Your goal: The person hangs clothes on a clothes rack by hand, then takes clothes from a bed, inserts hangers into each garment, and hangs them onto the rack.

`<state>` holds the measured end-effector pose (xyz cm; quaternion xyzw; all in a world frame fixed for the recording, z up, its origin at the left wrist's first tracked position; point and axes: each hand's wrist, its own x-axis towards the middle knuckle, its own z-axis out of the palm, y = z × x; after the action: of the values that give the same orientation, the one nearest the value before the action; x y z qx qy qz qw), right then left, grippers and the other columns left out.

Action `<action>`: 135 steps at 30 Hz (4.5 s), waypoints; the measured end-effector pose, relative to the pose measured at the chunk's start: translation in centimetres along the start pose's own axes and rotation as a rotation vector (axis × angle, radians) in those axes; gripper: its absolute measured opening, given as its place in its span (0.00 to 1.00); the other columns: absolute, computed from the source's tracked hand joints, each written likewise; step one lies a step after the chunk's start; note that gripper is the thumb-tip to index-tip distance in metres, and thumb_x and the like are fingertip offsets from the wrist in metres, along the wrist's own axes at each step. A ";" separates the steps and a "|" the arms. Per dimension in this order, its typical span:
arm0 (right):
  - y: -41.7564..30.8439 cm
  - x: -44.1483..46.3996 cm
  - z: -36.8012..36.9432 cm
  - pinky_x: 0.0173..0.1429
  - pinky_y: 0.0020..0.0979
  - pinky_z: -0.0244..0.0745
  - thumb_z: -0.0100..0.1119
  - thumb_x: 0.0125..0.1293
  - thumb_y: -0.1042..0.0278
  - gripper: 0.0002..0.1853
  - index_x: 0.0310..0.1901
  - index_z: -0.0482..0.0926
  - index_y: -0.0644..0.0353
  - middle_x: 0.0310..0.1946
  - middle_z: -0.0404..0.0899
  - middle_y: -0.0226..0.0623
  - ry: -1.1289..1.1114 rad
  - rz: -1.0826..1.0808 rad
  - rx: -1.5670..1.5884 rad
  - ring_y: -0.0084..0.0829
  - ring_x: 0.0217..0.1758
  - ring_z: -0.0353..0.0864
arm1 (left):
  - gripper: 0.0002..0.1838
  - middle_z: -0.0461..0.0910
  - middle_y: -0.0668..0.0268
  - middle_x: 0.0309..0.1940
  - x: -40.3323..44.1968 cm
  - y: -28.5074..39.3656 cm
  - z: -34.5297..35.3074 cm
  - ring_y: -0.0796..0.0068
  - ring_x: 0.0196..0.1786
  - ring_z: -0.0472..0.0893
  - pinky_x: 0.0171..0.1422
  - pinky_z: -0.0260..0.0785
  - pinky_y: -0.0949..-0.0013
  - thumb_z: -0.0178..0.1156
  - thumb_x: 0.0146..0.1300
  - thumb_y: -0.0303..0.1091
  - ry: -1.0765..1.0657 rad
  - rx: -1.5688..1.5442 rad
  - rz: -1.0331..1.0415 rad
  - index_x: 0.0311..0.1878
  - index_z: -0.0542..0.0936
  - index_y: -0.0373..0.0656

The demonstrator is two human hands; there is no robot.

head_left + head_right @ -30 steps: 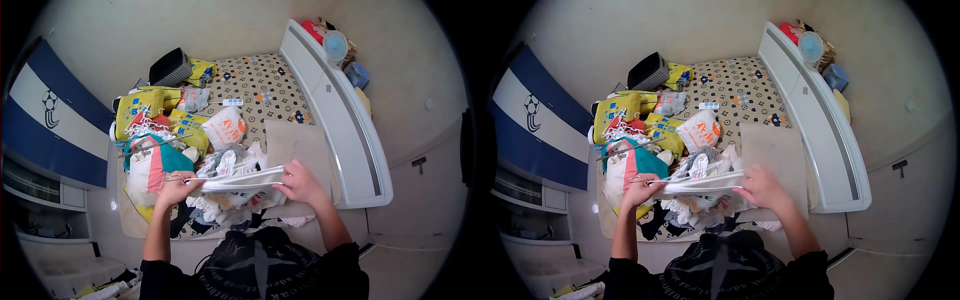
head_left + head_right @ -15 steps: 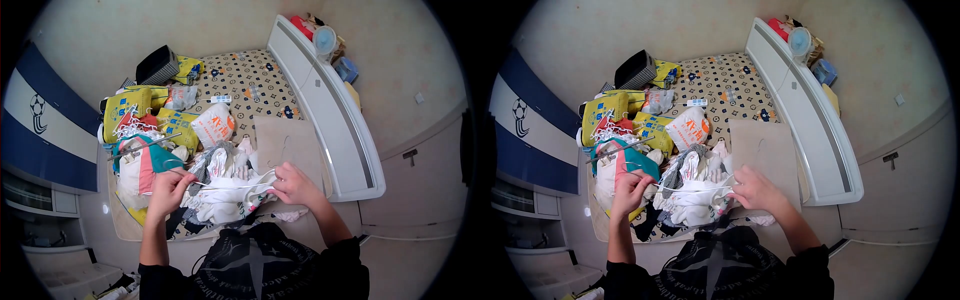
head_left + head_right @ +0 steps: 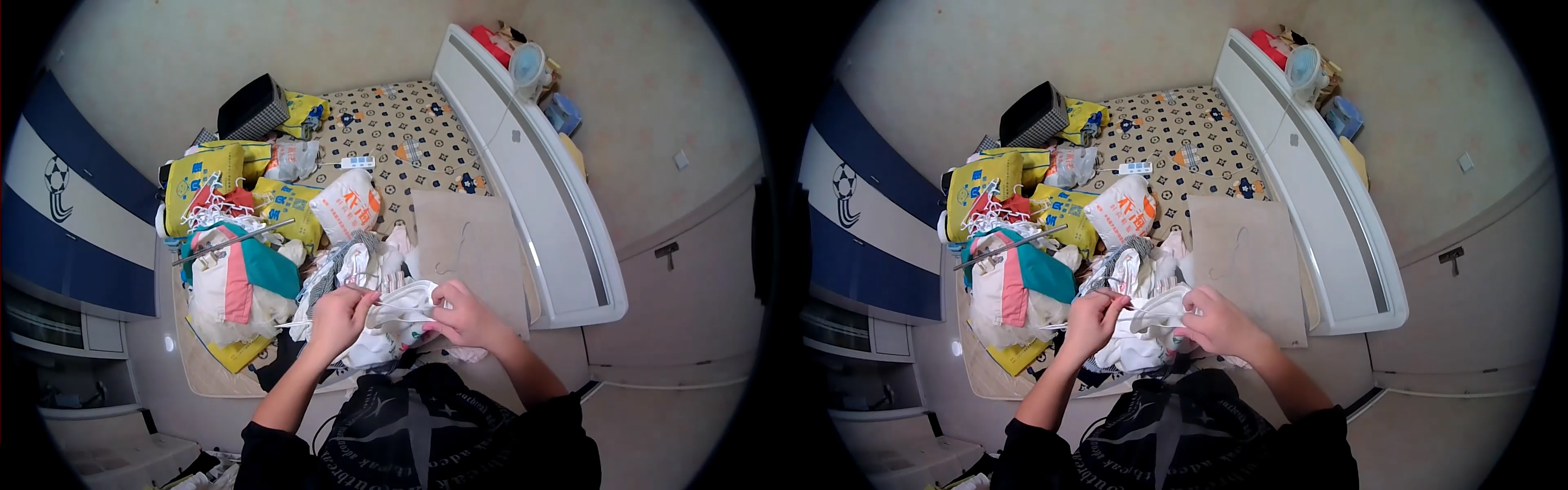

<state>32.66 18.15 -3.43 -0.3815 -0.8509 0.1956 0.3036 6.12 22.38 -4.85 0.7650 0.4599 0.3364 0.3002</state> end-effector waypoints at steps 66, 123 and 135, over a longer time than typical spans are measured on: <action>0.1 -3.7 -5.5 0.32 0.37 0.70 0.65 0.61 0.74 0.04 0.32 0.83 0.66 0.24 0.79 0.44 0.280 0.372 -0.138 0.41 0.26 0.79 | 0.15 0.73 0.72 0.20 0.4 0.7 -13.0 0.68 0.37 0.76 0.64 0.63 0.52 0.72 0.53 0.41 0.084 0.390 0.550 0.20 0.77 0.48; -0.5 1.5 -3.3 0.36 0.37 0.72 0.69 0.56 0.67 0.14 0.45 0.88 0.52 0.29 0.83 0.31 0.212 -0.036 -0.190 0.36 0.31 0.81 | 0.12 0.78 0.57 0.18 2.9 4.8 -4.8 0.59 0.20 0.78 0.28 0.70 0.65 0.63 0.69 0.38 -0.133 -0.030 0.088 0.33 0.86 0.41; -0.2 1.3 -0.5 0.33 0.38 0.75 0.68 0.59 0.68 0.03 0.34 0.85 0.55 0.27 0.83 0.36 0.279 0.036 -0.158 0.39 0.29 0.83 | 0.17 0.85 0.56 0.34 2.3 2.3 -7.8 0.58 0.36 0.84 0.38 0.75 0.64 0.65 0.67 0.46 -0.172 -0.057 0.027 0.52 0.85 0.46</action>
<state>32.20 19.07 -2.50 -0.4429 -0.8062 0.0786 0.3843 1.94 24.70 2.09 0.7884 0.4122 0.2864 0.3555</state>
